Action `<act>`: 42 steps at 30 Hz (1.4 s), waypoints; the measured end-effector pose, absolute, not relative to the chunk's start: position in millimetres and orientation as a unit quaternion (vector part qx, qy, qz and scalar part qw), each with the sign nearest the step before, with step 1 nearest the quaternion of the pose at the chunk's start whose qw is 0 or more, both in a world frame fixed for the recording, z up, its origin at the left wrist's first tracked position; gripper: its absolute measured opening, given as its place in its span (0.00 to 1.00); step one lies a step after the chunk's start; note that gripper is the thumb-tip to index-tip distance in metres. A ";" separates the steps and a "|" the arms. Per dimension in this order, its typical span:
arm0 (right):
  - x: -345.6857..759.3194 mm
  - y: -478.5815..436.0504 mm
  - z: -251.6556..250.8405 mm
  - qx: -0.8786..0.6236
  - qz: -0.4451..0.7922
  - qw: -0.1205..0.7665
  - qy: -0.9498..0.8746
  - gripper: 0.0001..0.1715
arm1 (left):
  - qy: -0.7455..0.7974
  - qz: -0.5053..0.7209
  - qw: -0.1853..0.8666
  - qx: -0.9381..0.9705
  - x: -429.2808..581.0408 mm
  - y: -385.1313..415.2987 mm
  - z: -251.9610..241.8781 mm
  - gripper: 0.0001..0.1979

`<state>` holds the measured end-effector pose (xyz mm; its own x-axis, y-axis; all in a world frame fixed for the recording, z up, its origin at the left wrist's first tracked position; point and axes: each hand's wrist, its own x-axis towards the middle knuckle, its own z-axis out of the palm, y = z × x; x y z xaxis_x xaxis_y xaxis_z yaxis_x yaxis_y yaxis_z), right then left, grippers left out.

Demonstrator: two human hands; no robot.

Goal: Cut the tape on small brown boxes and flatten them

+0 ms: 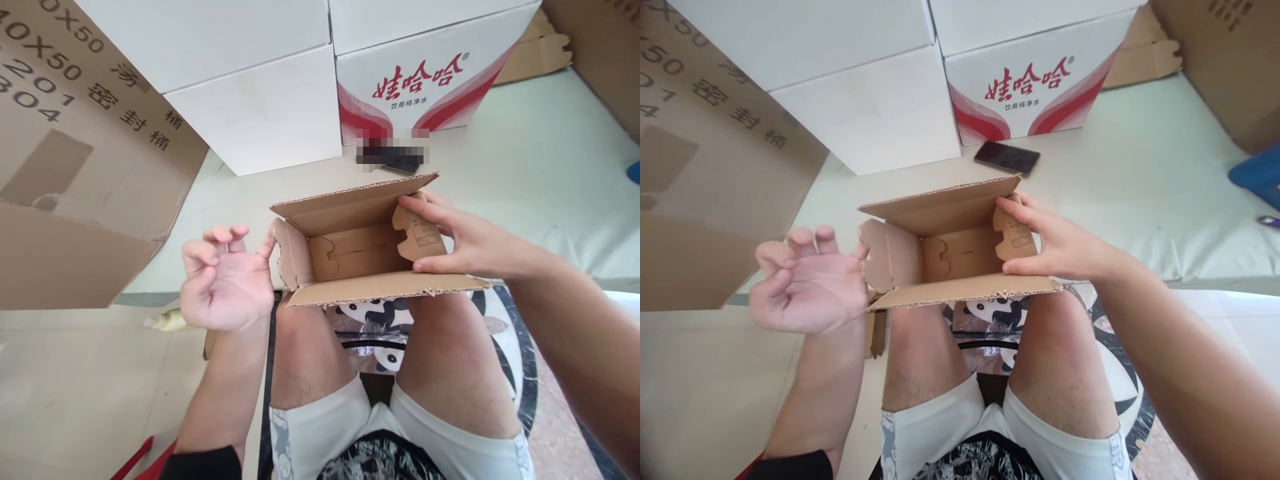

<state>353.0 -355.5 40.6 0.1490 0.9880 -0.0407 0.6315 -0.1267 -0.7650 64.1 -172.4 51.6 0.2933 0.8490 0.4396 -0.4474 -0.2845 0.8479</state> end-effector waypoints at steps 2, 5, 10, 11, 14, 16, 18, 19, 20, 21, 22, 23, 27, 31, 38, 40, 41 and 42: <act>353.9 -355.5 40.8 -0.694 0.288 0.305 -0.586 0.63 | 0.128 0.566 0.581 0.571 68.5 -169.5 46.9 0.08; 354.5 -354.9 39.0 -0.694 0.284 0.314 -0.582 0.61 | 0.112 0.476 0.528 0.694 76.4 -164.1 37.1 0.03; 346.5 -355.1 22.6 -0.670 0.295 0.406 -0.547 0.50 | 0.107 0.365 0.386 0.840 83.8 -157.6 29.7 0.17; 343.1 -356.8 16.6 -0.649 0.303 0.453 -0.531 0.45 | 0.105 0.364 0.383 0.843 84.1 -156.7 29.5 0.24; 331.9 -365.6 -0.6 -0.569 0.313 0.579 -0.493 0.42 | 0.077 0.349 0.368 0.858 83.9 -154.5 27.9 0.45; 325.8 -371.2 -6.6 -0.559 0.296 0.591 -0.500 0.44 | 0.072 0.340 0.340 0.874 83.9 -153.9 25.4 0.42; 322.5 -372.0 -6.4 -0.582 0.262 0.578 -0.509 0.44 | 0.100 0.345 0.319 0.877 84.8 -154.3 21.9 0.29; 322.1 -369.8 -4.8 -0.592 0.243 0.578 -0.506 0.43 | 0.122 0.355 0.316 0.871 85.6 -154.8 19.9 0.22; 322.6 -365.8 -2.9 -0.598 0.222 0.585 -0.500 0.42 | 0.146 0.365 0.321 0.862 86.7 -155.3 17.7 0.18; 323.9 -360.4 -1.1 -0.599 0.203 0.596 -0.494 0.41 | 0.166 0.378 0.330 0.849 88.0 -155.7 15.2 0.17; 325.7 -354.1 0.2 -0.599 0.188 0.606 -0.489 0.40 | 0.179 0.392 0.339 0.837 89.3 -156.0 12.5 0.18; 327.8 -347.5 0.7 -0.597 0.180 0.611 -0.488 0.41 | 0.187 0.406 0.344 0.826 90.7 -155.9 9.6 0.20; 333.0 -327.8 -4.3 -0.583 0.212 0.604 -0.500 0.45 | 0.206 0.451 0.315 0.810 93.9 -151.6 -1.9 0.34; 328.5 -327.3 -12.3 -0.588 0.201 0.600 -0.503 0.33 | 0.207 0.436 0.321 0.815 92.5 -144.7 -5.8 0.43; 314.2 -347.8 -27.1 -0.624 0.172 0.582 -0.491 0.36 | 0.144 0.385 0.253 0.876 82.8 -130.4 -5.6 0.24; 311.6 -354.6 -37.3 -0.618 0.216 0.575 -0.490 0.46 | 0.098 0.367 0.245 0.892 77.7 -125.1 -7.6 0.34; 310.6 -357.3 -42.7 -0.614 0.235 0.572 -0.490 0.49 | 0.093 0.354 0.241 0.899 75.3 -123.1 -8.6 0.38; 309.9 -359.4 -47.6 -0.612 0.251 0.567 -0.492 0.51 | 0.103 0.342 0.238 0.903 73.3 -121.7 -9.3 0.41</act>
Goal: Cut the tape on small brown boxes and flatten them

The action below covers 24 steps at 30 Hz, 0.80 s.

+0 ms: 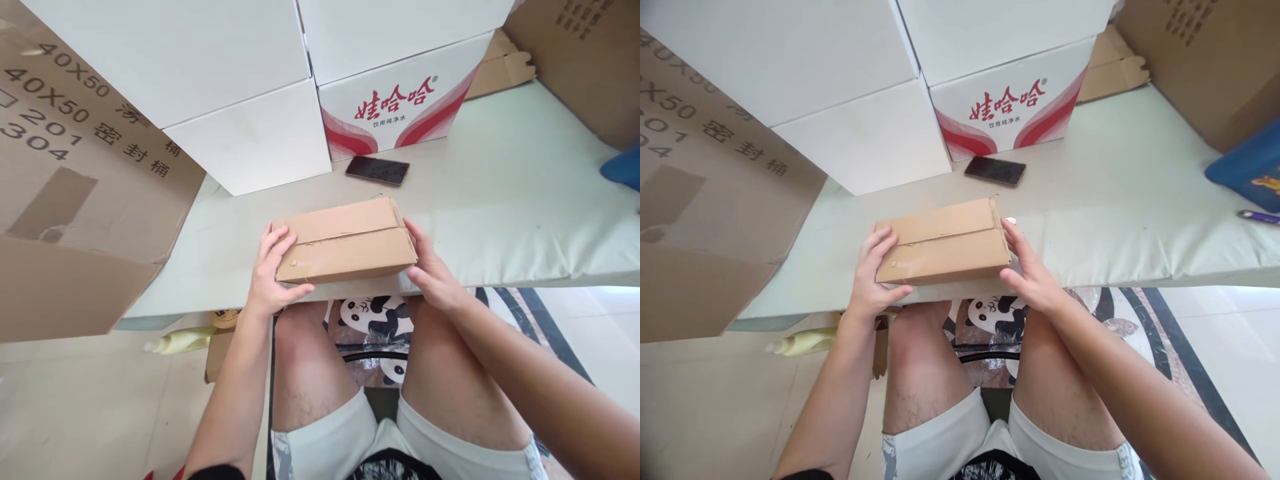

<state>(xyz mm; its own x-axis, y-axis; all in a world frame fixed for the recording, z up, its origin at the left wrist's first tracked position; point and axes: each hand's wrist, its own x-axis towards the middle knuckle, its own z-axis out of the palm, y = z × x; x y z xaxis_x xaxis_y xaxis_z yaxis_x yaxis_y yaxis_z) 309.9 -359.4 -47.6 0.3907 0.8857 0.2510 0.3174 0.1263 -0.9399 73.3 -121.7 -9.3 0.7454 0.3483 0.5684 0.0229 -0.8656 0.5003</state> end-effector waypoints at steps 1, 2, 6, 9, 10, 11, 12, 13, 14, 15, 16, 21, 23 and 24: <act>309.3 -360.9 -51.4 -0.609 0.264 0.562 -0.494 0.52 | 0.123 0.333 0.238 0.904 71.8 -121.0 -9.7 0.42; 308.8 -362.0 -53.7 -0.606 0.275 0.558 -0.497 0.51 | 0.146 0.329 0.241 0.901 70.8 -120.9 -9.7 0.42; 305.7 -368.0 -42.8 -0.596 0.292 0.551 -0.506 0.48 | 0.198 0.365 0.286 0.864 69.7 -123.2 -6.0 0.39; 299.0 -376.7 -18.8 -0.575 0.268 0.557 -0.536 0.41 | 0.267 0.426 0.394 0.769 68.5 -124.3 0.1 0.38; 295.6 -379.0 -10.5 -0.564 0.258 0.560 -0.549 0.40 | 0.300 0.433 0.446 0.724 68.4 -125.2 2.4 0.38; 291.8 -380.4 -3.1 -0.557 0.247 0.560 -0.562 0.39 | 0.333 0.430 0.498 0.676 68.6 -126.9 4.7 0.38; 287.8 -380.4 3.1 -0.553 0.231 0.557 -0.575 0.40 | 0.366 0.416 0.546 0.629 69.1 -129.6 6.5 0.39; 283.8 -379.1 7.6 -0.553 0.211 0.554 -0.585 0.42 | 0.397 0.395 0.587 0.585 69.9 -133.2 7.6 0.39; 280.2 -376.5 10.4 -0.559 0.190 0.548 -0.592 0.45 | 0.427 0.370 0.619 0.546 70.8 -137.8 7.8 0.38; 277.2 -372.8 11.5 -0.569 0.166 0.543 -0.595 0.47 | 0.454 0.343 0.644 0.512 71.5 -142.9 7.1 0.37; 274.7 -368.3 10.9 -0.580 0.142 0.540 -0.593 0.49 | 0.479 0.313 0.664 0.482 71.8 -148.4 5.4 0.36; 269.1 -347.8 -9.6 -0.644 0.036 0.531 -0.550 0.49 | 0.493 0.237 0.722 0.424 67.2 -170.8 -8.5 0.31; 266.7 -345.0 -22.0 -0.675 0.037 0.529 -0.513 0.45 | 0.472 0.239 0.724 0.443 66.1 -174.5 -11.5 0.31; 264.9 -344.9 -28.1 -0.688 0.049 0.530 -0.492 0.43 | 0.468 0.241 0.719 0.453 66.3 -175.4 -12.0 0.32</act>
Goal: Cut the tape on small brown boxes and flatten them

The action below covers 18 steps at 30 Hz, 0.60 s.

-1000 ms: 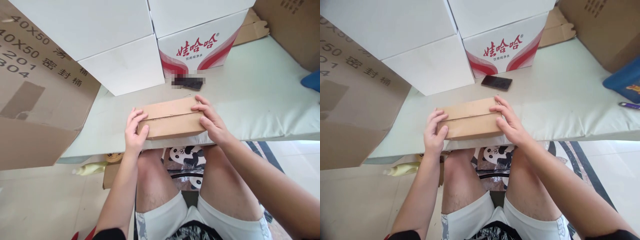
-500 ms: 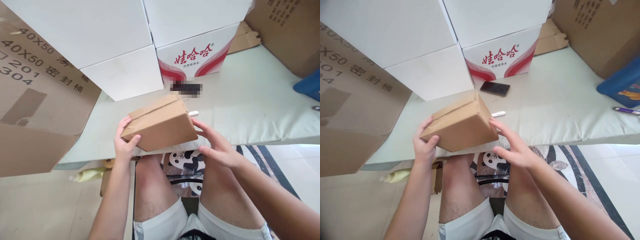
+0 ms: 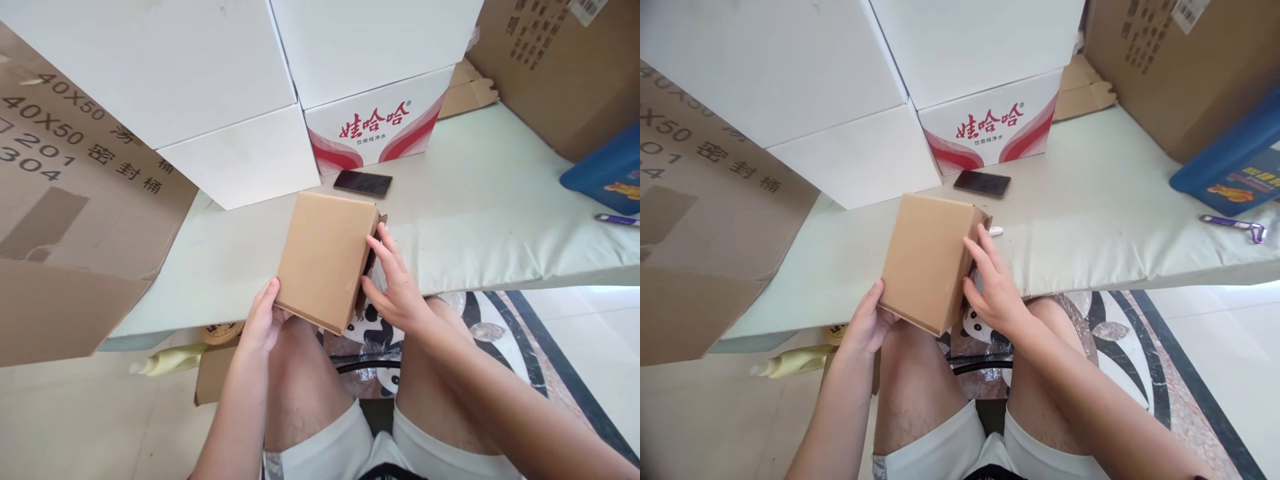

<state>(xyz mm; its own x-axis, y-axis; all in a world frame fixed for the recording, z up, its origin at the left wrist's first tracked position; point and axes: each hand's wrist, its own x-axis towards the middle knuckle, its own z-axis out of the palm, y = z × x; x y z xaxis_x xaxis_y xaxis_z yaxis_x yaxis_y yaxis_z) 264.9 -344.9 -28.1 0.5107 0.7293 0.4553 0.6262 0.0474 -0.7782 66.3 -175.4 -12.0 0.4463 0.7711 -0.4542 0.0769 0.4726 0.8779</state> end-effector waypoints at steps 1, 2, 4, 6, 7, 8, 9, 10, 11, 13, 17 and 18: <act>262.7 -345.4 -33.8 -0.698 0.064 0.535 -0.472 0.41 | 0.470 0.243 0.711 0.463 67.1 -175.6 -12.0 0.33; 260.2 -346.2 -38.9 -0.706 0.082 0.541 -0.450 0.40 | 0.475 0.242 0.701 0.473 68.3 -175.4 -11.7 0.34; 255.2 -348.0 -47.0 -0.716 0.114 0.563 -0.396 0.40 | 0.489 0.236 0.681 0.492 71.2 -174.1 -10.4 0.35; 252.0 -349.2 -52.9 -0.714 0.128 0.603 -0.331 0.44 | 0.498 0.226 0.668 0.505 73.7 -172.3 -9.3 0.35; 251.8 -349.6 -55.4 -0.703 0.135 0.630 -0.302 0.47 | 0.501 0.221 0.665 0.508 74.6 -171.4 -9.0 0.35; 252.4 -350.2 -58.0 -0.684 0.146 0.657 -0.283 0.48 | 0.503 0.217 0.664 0.509 75.1 -170.6 -9.0 0.34; 253.8 -351.0 -60.7 -0.659 0.164 0.679 -0.278 0.46 | 0.504 0.215 0.664 0.509 75.4 -169.8 -9.3 0.34; 255.5 -352.1 -63.7 -0.635 0.190 0.692 -0.287 0.42 | 0.504 0.216 0.663 0.510 75.5 -169.2 -9.8 0.33; 257.3 -353.6 -66.8 -0.617 0.219 0.691 -0.306 0.38 | 0.501 0.220 0.660 0.514 75.4 -168.8 -10.4 0.33; 259.3 -357.0 -73.2 -0.610 0.262 0.660 -0.350 0.33 | 0.486 0.243 0.651 0.530 75.2 -168.6 -11.4 0.34; 254.7 -361.3 -80.3 -0.634 0.270 0.594 -0.415 0.42 | 0.434 0.271 0.649 0.563 74.1 -170.5 -10.9 0.33; 252.6 -361.5 -80.0 -0.634 0.271 0.583 -0.431 0.44 | 0.430 0.271 0.650 0.565 73.5 -171.4 -10.5 0.34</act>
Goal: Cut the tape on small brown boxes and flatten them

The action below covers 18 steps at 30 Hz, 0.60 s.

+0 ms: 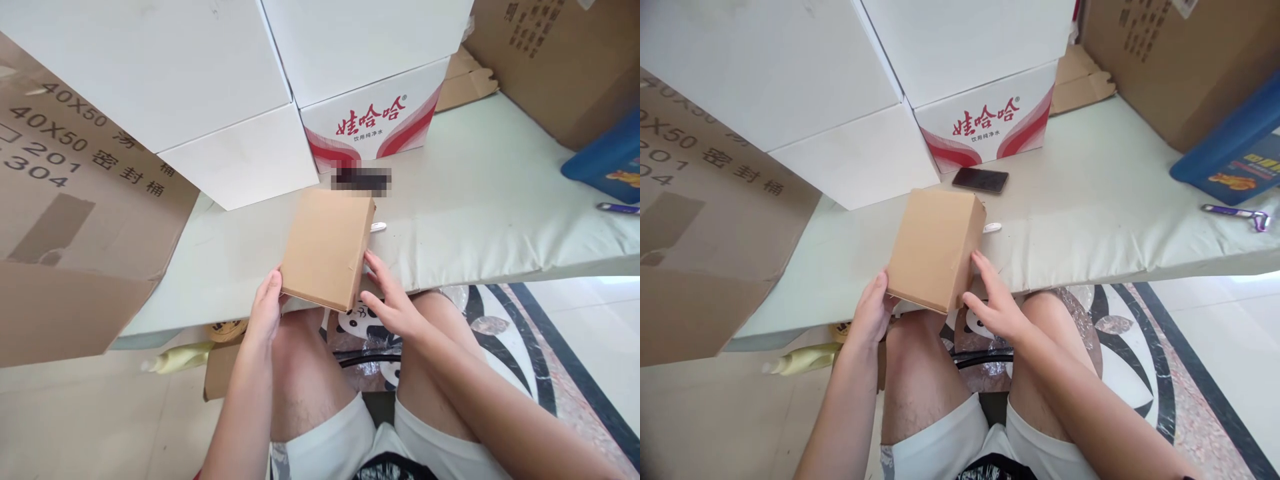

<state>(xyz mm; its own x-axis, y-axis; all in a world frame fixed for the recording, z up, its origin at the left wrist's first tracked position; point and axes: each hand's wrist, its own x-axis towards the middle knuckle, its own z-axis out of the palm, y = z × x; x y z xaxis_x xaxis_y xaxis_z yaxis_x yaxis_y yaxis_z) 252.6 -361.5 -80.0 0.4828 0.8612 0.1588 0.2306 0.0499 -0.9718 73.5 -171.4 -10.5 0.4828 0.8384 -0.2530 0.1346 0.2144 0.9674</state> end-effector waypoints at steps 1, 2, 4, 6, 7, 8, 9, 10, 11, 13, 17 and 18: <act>250.4 -361.6 -78.7 -0.633 0.270 0.573 -0.445 0.46 | 0.430 0.270 0.650 0.565 73.0 -172.6 -10.1 0.34; 248.3 -361.7 -76.5 -0.634 0.264 0.565 -0.457 0.48 | 0.431 0.270 0.651 0.563 72.5 -174.1 -10.0 0.34; 244.7 -362.1 -70.0 -0.641 0.227 0.564 -0.470 0.47 | 0.428 0.270 0.664 0.551 72.7 -178.5 -10.9 0.34; 242.1 -362.8 -62.8 -0.646 0.158 0.580 -0.470 0.43 | 0.417 0.269 0.687 0.530 75.0 -184.5 -13.1 0.33; 241.4 -363.1 -59.6 -0.647 0.128 0.589 -0.467 0.40 | 0.411 0.272 0.698 0.519 77.0 -187.7 -14.6 0.33; 240.9 -363.4 -57.2 -0.647 0.109 0.596 -0.464 0.37 | 0.407 0.279 0.707 0.507 79.2 -190.6 -16.0 0.33; 240.8 -363.5 -55.6 -0.647 0.101 0.598 -0.462 0.35 | 0.403 0.287 0.712 0.498 81.5 -193.2 -17.4 0.33; 241.0 -363.6 -54.8 -0.648 0.105 0.597 -0.461 0.33 | 0.401 0.295 0.714 0.492 83.6 -195.1 -18.4 0.33; 241.5 -363.6 -54.6 -0.651 0.114 0.593 -0.460 0.32 | 0.400 0.302 0.713 0.490 85.4 -196.2 -19.2 0.32; 243.0 -363.8 -55.4 -0.655 0.126 0.588 -0.457 0.34 | 0.402 0.306 0.706 0.496 87.6 -196.5 -20.0 0.31; 247.4 -364.5 -55.7 -0.666 0.111 0.590 -0.443 0.41 | 0.404 0.296 0.703 0.504 88.7 -192.8 -22.3 0.31; 248.3 -364.4 -55.2 -0.666 0.108 0.588 -0.446 0.41 | 0.404 0.299 0.703 0.503 89.0 -192.0 -23.4 0.31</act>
<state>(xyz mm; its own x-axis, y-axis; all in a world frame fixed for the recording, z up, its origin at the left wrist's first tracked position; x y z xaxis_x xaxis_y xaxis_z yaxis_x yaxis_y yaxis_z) 248.3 -364.4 -55.2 0.5784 0.7210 0.3817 0.4673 0.0907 -0.8794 89.0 -192.0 -23.4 0.4955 0.8264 -0.2676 -0.0135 0.3153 0.9489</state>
